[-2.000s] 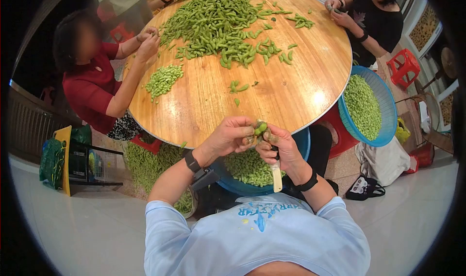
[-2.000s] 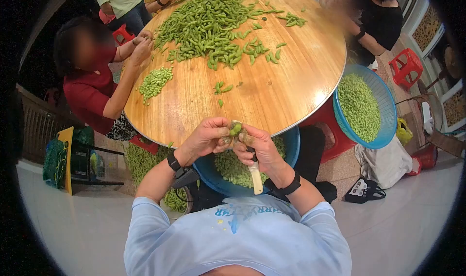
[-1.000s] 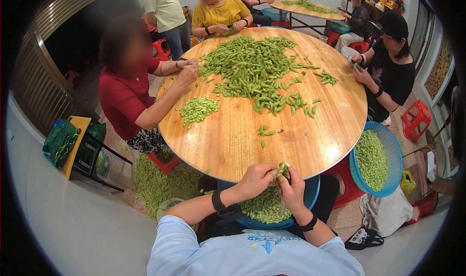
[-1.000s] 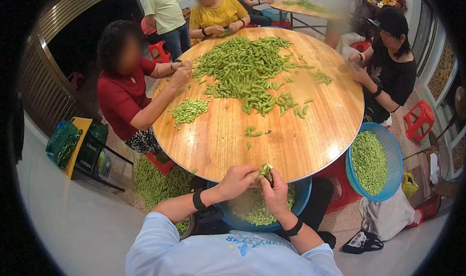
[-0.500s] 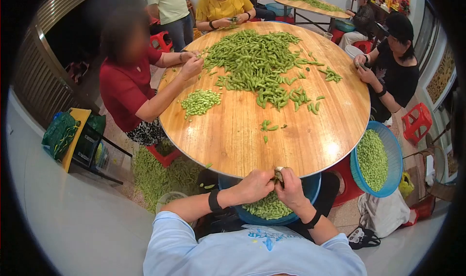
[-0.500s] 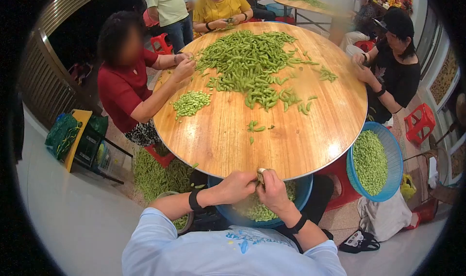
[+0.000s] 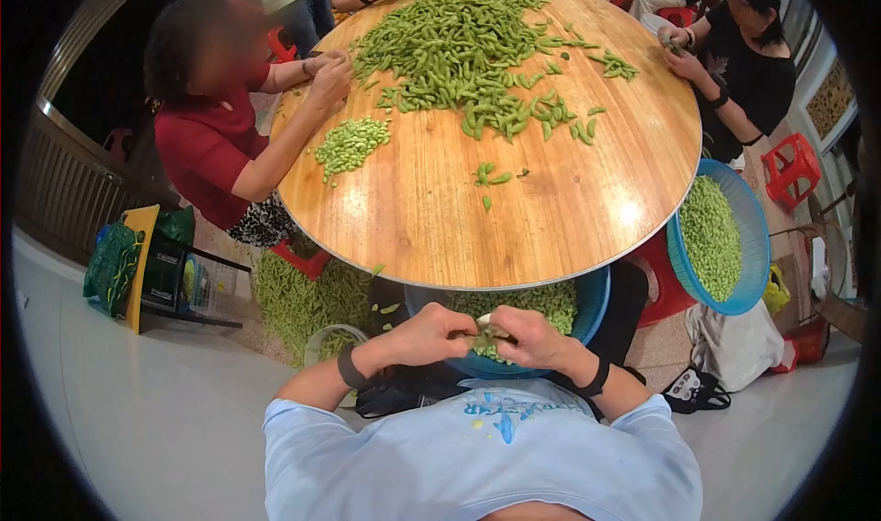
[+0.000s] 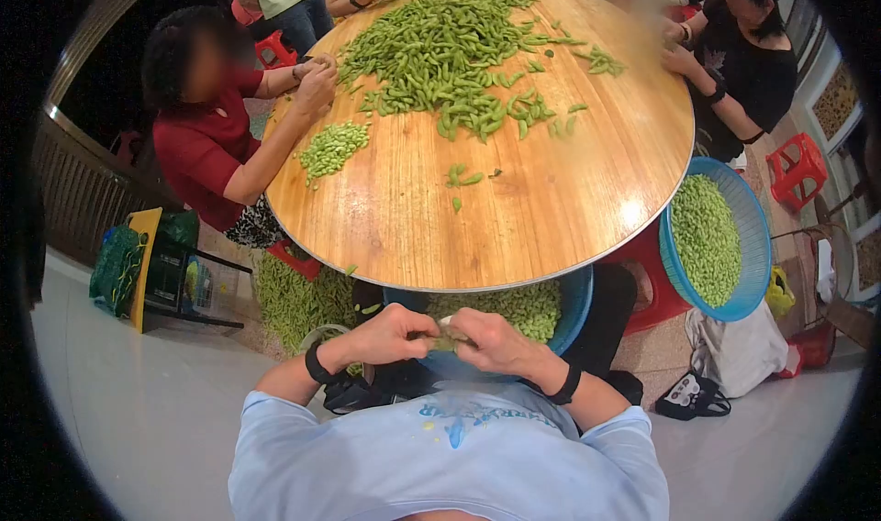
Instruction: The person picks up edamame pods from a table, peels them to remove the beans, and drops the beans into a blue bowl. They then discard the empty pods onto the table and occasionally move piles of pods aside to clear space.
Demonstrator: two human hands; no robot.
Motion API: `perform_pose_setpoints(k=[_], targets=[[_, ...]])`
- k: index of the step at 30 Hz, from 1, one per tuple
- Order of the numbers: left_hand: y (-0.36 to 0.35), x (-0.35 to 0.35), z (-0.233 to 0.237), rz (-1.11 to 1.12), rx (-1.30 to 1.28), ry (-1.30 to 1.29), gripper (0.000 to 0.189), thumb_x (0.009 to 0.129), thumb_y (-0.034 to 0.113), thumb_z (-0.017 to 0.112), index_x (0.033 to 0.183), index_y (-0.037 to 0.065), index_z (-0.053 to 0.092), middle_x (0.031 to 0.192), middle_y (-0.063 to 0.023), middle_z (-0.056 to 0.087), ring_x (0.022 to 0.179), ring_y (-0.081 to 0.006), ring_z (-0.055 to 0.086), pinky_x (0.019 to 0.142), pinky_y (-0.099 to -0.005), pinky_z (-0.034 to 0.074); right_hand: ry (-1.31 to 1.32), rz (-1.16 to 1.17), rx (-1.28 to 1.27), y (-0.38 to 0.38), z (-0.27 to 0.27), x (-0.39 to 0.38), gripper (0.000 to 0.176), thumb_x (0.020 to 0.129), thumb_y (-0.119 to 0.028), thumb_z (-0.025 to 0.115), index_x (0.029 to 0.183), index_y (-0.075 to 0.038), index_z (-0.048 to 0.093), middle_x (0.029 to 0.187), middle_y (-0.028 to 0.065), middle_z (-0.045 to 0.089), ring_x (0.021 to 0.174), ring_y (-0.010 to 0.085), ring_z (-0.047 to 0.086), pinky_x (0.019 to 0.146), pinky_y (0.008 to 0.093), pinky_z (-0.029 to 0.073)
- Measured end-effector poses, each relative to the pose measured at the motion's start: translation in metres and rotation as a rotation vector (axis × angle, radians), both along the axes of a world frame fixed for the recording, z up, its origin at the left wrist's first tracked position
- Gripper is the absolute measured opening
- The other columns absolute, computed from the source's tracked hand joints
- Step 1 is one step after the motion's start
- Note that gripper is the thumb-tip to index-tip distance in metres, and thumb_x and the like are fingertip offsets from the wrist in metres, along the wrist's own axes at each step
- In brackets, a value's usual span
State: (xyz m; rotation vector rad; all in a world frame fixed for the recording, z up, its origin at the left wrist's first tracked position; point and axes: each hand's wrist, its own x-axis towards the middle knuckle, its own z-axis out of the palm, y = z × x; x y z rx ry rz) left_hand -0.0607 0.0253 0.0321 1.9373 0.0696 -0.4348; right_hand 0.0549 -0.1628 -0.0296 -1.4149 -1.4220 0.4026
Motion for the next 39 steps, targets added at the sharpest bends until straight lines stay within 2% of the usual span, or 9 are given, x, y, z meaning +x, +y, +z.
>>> perform_pose_setpoints(k=[3, 8, 11, 15, 18, 22, 27, 30, 39], targets=[[0.004, -0.001, 0.008, 0.143, -0.110, 0.146, 0.021, 0.076, 0.005, 0.058, 0.094, -0.002, 0.066, 0.065, -0.0119, 0.059, 0.059, -0.0136, 0.056, 0.057, -0.0291, 0.046, 0.052, -0.122, -0.042, -0.006, 0.003, 0.010, 0.025, 0.070, 0.003, 0.059, 0.095, 0.001, 0.058, 0.071, 0.0118, 0.049, 0.060, 0.0277, 0.053, 0.053, 0.0355, 0.043], [0.059, -0.038, 0.017, -0.418, 0.803, -0.107, 0.014, 0.073, 0.006, 0.062, 0.084, -0.003, 0.064, 0.075, -0.0180, 0.062, 0.071, -0.0349, 0.061, 0.068, -0.0417, 0.051, -0.117, -0.148, -0.143, -0.026, 0.004, 0.015, 0.020, 0.075, -0.005, 0.067, 0.092, 0.000, 0.057, 0.078, 0.0140, 0.053, 0.068, 0.0305, 0.059, 0.056, 0.0382, 0.047], [0.057, -0.028, 0.032, -0.309, 0.975, -0.377, 0.013, 0.074, 0.006, 0.061, 0.083, -0.003, 0.061, 0.077, -0.0189, 0.057, 0.078, -0.0371, 0.059, 0.072, -0.0435, 0.050, -0.251, -0.193, -0.104, -0.027, -0.001, 0.014, 0.023, 0.077, -0.007, 0.066, 0.097, 0.000, 0.058, 0.080, 0.0134, 0.054, 0.073, 0.0309, 0.060, 0.058, 0.0380, 0.048], [0.032, 0.061, 0.040, -0.063, 0.706, -0.550, 0.009, 0.080, 0.005, 0.055, 0.084, -0.002, 0.058, 0.080, -0.0207, 0.056, 0.078, -0.0398, 0.057, 0.069, -0.0451, 0.048, -0.335, -0.246, -0.054, -0.020, -0.006, 0.013, 0.024, 0.080, -0.008, 0.065, 0.101, 0.000, 0.057, 0.079, 0.0152, 0.055, 0.073, 0.0331, 0.061, 0.060, 0.0392, 0.048], [0.038, 0.143, -0.011, 0.110, 0.683, -0.804, 0.009, 0.079, 0.002, 0.056, 0.086, -0.001, 0.060, 0.080, -0.0194, 0.056, 0.076, -0.0395, 0.057, 0.067, -0.0438, 0.049, 0.072, -0.232, -0.106, -0.020, 0.007, 0.011, 0.027, 0.085, -0.008, 0.062, 0.110, 0.001, 0.056, 0.077, 0.0186, 0.057, 0.069, 0.0365, 0.059, 0.061, 0.0392, 0.048], [0.042, 0.192, -0.043, 0.153, 0.894, -0.681, 0.006, 0.075, -0.001, 0.053, 0.079, -0.004, 0.056, 0.080, -0.0236, 0.055, 0.075, -0.0418, 0.057, 0.070, -0.0452, 0.050, 0.507, -0.273, -0.119, -0.035, 0.003, 0.019, 0.032, 0.094, -0.009, 0.049, 0.124, 0.003, 0.051, 0.073, 0.0039, 0.056, 0.063, 0.0078, 0.055, 0.052, 0.0244, 0.044], [0.038, 0.195, -0.050, 0.210, 0.853, -0.701, 0.009, 0.073, -0.001, 0.053, 0.080, -0.005, 0.057, 0.086, -0.0268, 0.056, 0.076, -0.0446, 0.059, 0.069, -0.0476, 0.050, 0.852, -0.318, 0.044, -0.033, 0.010, 0.032, 0.035, 0.097, -0.011, 0.041, 0.129, 0.002, 0.045, 0.082, 0.0049, 0.056, 0.056, 0.0078, 0.048, 0.048, 0.0202, 0.039], [0.031, 0.187, -0.050, 0.200, 0.840, -0.862, 0.005, 0.072, -0.002, 0.054, 0.077, -0.005, 0.054, 0.082, -0.0255, 0.057, 0.077, -0.0438, 0.059, 0.064, -0.0472, 0.048, 0.949, -0.362, 0.191, -0.023, 0.011, 0.038, 0.033, 0.098, -0.015, 0.044, 0.127, 0.002, 0.047, 0.081, 0.0060, 0.054, 0.056, 0.0095, 0.050, 0.042, 0.0200, 0.040], [-0.008, 0.121, -0.015, 0.230, -0.140, -0.360, 0.015, 0.079, 0.005, 0.066, 0.091, 0.000, 0.059, 0.078, -0.0027, 0.060, 0.072, -0.0093, 0.056, 0.066, -0.0249, 0.047, 1.104, -0.338, 0.158, 0.001, 0.011, 0.029, 0.031, 0.098, -0.011, 0.043, 0.127, -0.002, 0.048, 0.080, 0.0045, 0.055, 0.056, 0.0085, 0.050, 0.045, 0.0199, 0.040]])
